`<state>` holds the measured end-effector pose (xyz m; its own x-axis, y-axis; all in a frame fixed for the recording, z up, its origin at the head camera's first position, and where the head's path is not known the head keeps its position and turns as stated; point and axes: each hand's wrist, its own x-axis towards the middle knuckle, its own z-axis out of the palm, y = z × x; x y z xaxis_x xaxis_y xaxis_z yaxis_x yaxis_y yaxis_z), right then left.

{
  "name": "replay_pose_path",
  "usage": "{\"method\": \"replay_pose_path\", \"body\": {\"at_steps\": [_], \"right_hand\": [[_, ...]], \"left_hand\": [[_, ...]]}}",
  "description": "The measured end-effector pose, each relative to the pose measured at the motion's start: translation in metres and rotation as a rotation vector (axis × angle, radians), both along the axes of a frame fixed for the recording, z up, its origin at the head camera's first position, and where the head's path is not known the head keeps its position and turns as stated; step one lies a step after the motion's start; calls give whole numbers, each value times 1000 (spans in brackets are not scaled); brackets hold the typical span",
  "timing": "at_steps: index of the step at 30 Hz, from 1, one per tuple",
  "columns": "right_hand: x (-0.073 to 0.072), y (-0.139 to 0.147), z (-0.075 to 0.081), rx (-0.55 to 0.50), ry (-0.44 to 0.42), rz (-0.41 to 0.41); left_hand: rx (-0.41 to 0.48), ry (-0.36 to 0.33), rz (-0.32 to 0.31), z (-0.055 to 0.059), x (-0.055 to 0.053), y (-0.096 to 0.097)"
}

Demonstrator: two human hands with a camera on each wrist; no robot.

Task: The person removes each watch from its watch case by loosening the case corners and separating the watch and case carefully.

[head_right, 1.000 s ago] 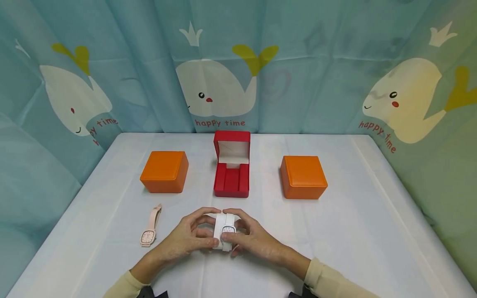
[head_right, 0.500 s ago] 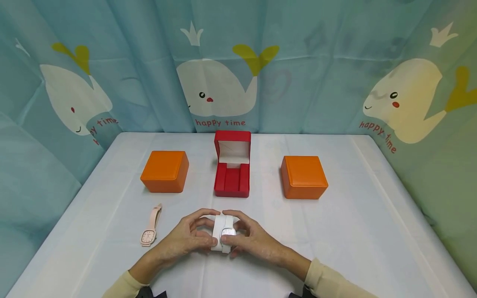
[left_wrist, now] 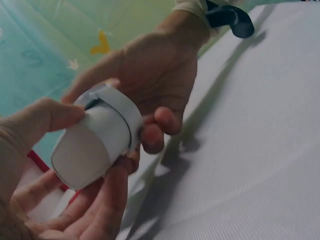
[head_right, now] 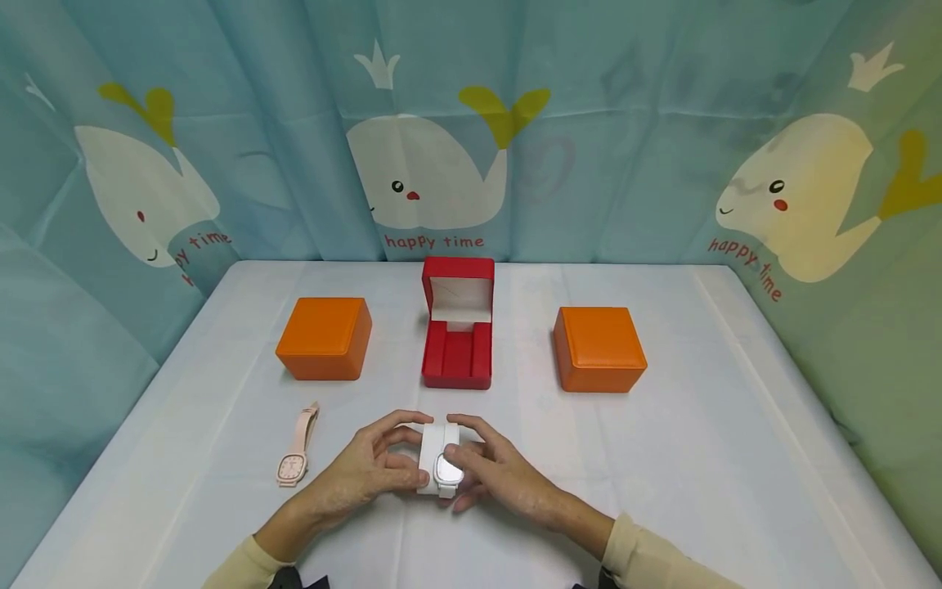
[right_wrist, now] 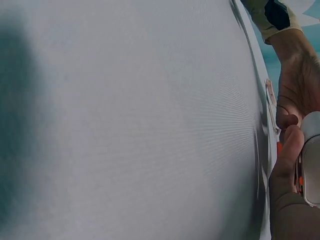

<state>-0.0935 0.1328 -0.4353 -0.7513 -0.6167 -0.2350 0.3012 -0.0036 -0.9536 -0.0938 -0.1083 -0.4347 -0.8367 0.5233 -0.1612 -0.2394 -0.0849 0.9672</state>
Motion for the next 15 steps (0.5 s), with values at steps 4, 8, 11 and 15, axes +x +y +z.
{"method": "replay_pose_path", "body": {"at_steps": [4, 8, 11, 15], "right_hand": [[1, 0, -1, 6, -7, 4], [1, 0, -2, -5, 3, 9], [0, 0, -3, -25, 12, 9], [0, 1, -4, -49, 20, 12]], "left_hand": [[-5, -13, -4, 0, 1, -1], [0, -21, -10, 0, 2, -1], [3, -23, -6, -1, 2, -1], [7, -23, -1, -1, 1, -1]]}}
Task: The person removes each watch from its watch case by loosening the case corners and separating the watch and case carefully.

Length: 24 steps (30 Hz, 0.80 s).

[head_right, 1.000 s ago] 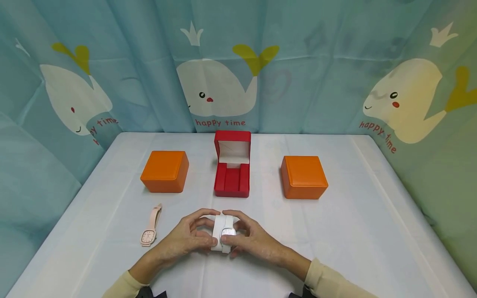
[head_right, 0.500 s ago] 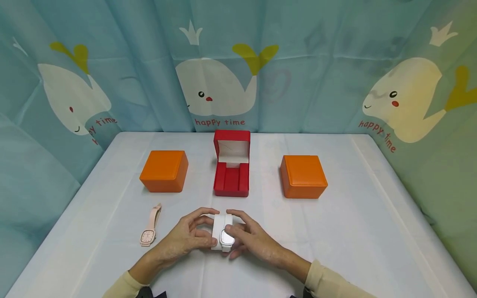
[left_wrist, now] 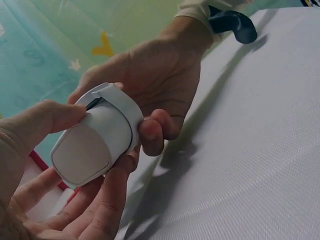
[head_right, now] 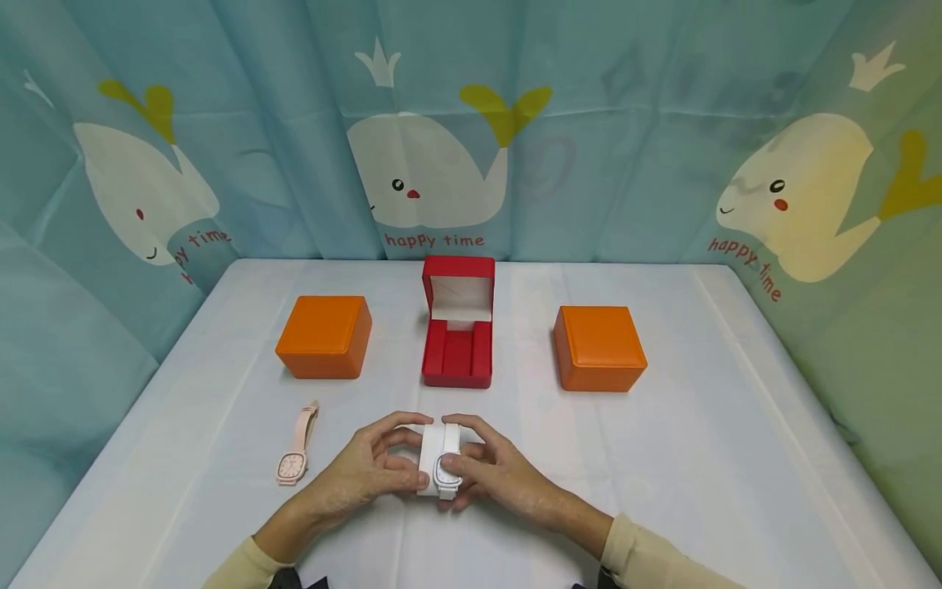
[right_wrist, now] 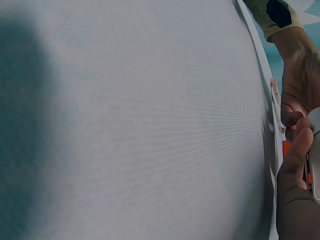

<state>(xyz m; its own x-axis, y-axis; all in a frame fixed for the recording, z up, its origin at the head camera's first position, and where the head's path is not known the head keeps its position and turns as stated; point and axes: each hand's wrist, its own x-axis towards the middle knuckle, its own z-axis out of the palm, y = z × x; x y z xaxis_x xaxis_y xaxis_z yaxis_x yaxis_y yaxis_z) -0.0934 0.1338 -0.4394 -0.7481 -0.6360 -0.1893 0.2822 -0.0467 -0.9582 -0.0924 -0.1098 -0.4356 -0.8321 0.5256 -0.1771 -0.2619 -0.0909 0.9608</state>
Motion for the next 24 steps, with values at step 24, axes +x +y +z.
{"method": "replay_pose_path", "body": {"at_steps": [24], "right_hand": [[-2, -1, -5, -131, -31, 58]], "left_hand": [[37, 6, -46, 1, 2, -3]]}}
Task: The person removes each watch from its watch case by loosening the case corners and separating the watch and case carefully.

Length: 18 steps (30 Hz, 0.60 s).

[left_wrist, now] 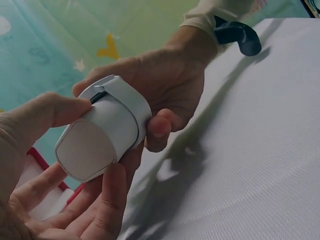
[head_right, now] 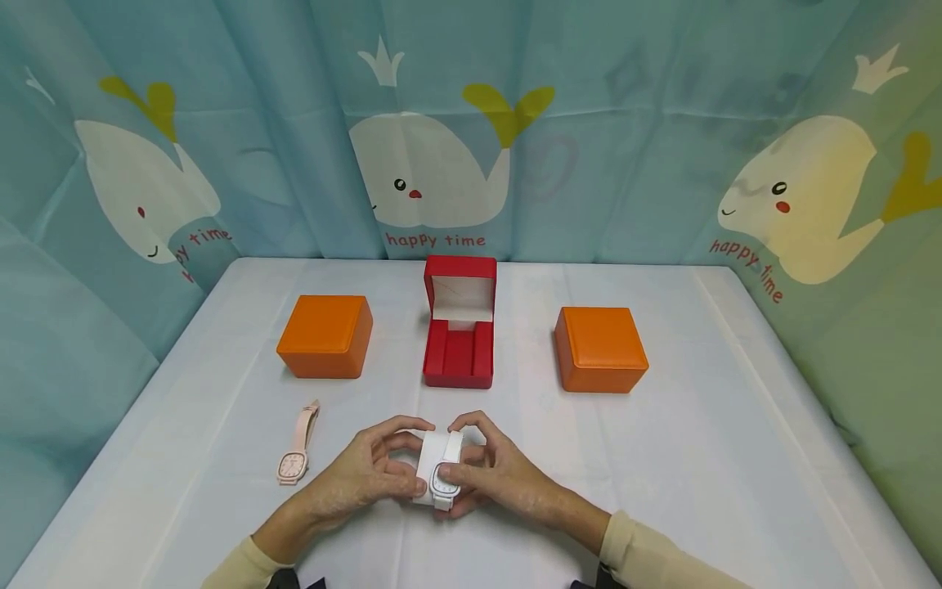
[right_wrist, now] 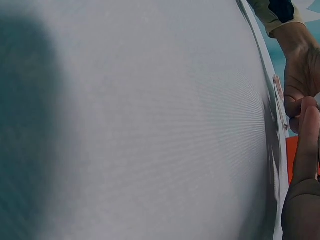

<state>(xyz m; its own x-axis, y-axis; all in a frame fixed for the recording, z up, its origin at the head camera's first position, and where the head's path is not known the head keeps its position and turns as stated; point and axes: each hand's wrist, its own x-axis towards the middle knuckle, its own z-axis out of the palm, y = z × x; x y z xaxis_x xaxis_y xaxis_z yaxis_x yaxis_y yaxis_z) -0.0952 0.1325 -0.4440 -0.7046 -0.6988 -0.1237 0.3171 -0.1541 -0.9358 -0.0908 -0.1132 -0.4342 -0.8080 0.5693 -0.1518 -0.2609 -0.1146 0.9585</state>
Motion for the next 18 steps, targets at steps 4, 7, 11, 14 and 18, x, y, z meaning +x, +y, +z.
{"method": "replay_pose_path", "body": {"at_steps": [4, 7, 11, 14, 18], "right_hand": [[1, 0, 0, 2, -3, -16], [2, 0, 1, 22, 5, -38], [3, 0, 1, 40, 50, -111], [3, 0, 1, 49, 89, -152], [3, 0, 1, 55, 96, -157]], "left_hand": [[6, 9, 7, 1, 0, 0], [6, 5, 18, 2, 0, 1], [9, 17, 72, 2, -1, 0], [5, 37, 100, 3, -2, -2], [-10, 42, 98, 2, -3, -4]]}}
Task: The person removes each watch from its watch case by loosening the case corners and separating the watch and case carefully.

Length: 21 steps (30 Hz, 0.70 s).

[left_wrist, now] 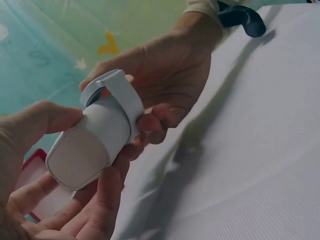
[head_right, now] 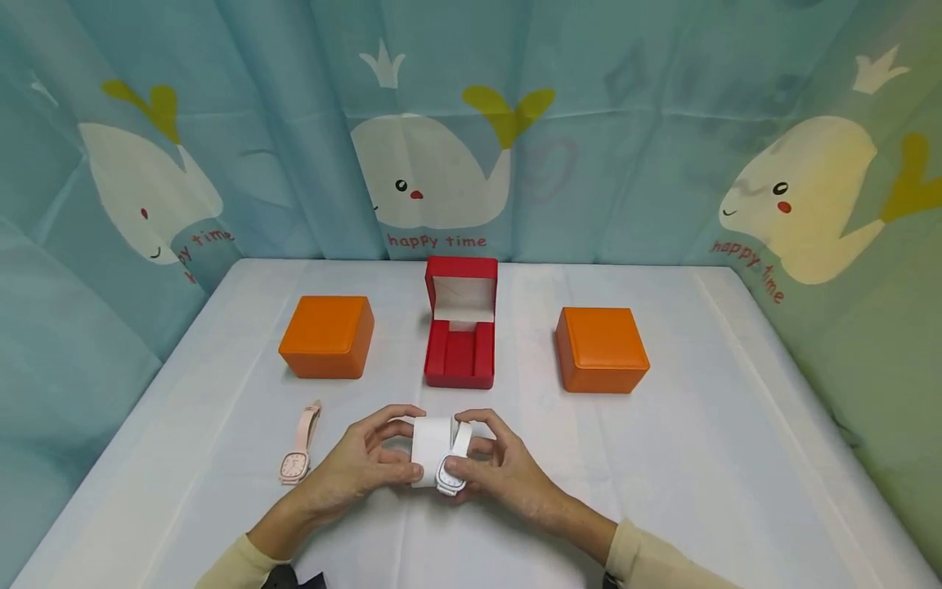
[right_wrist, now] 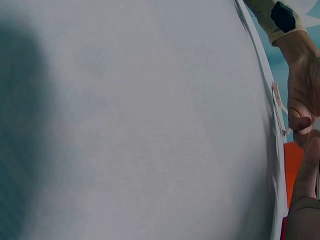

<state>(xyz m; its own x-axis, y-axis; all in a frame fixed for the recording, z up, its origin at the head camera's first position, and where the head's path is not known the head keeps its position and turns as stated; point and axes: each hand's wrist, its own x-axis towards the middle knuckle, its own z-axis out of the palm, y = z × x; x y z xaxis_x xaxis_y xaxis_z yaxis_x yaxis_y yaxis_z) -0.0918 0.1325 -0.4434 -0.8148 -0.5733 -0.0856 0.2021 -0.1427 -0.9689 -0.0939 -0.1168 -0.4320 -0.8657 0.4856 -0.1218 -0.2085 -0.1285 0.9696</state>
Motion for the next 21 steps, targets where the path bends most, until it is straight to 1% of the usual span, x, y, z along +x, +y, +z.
{"method": "replay_pose_path", "body": {"at_steps": [4, 8, 11, 15, 17, 21], "right_hand": [[-1, 1, 0, 24, -22, -22], [-2, 2, 0, 47, -6, -39], [-2, 3, 0, 55, 8, -54], [-2, 5, 0, 61, 0, -72], [-1, 6, 0, 72, -6, -78], [-2, 7, -1, 105, 0, -88]], "left_hand": [[-12, -11, 22, -1, -1, 0], [-31, -20, 56, -1, -1, 0], [-49, -35, 110, 0, -1, -1], [-61, -58, 179, 0, -2, -3], [-58, -65, 192, 0, -2, -4], [-57, -58, 194, -1, -1, -5]]}}
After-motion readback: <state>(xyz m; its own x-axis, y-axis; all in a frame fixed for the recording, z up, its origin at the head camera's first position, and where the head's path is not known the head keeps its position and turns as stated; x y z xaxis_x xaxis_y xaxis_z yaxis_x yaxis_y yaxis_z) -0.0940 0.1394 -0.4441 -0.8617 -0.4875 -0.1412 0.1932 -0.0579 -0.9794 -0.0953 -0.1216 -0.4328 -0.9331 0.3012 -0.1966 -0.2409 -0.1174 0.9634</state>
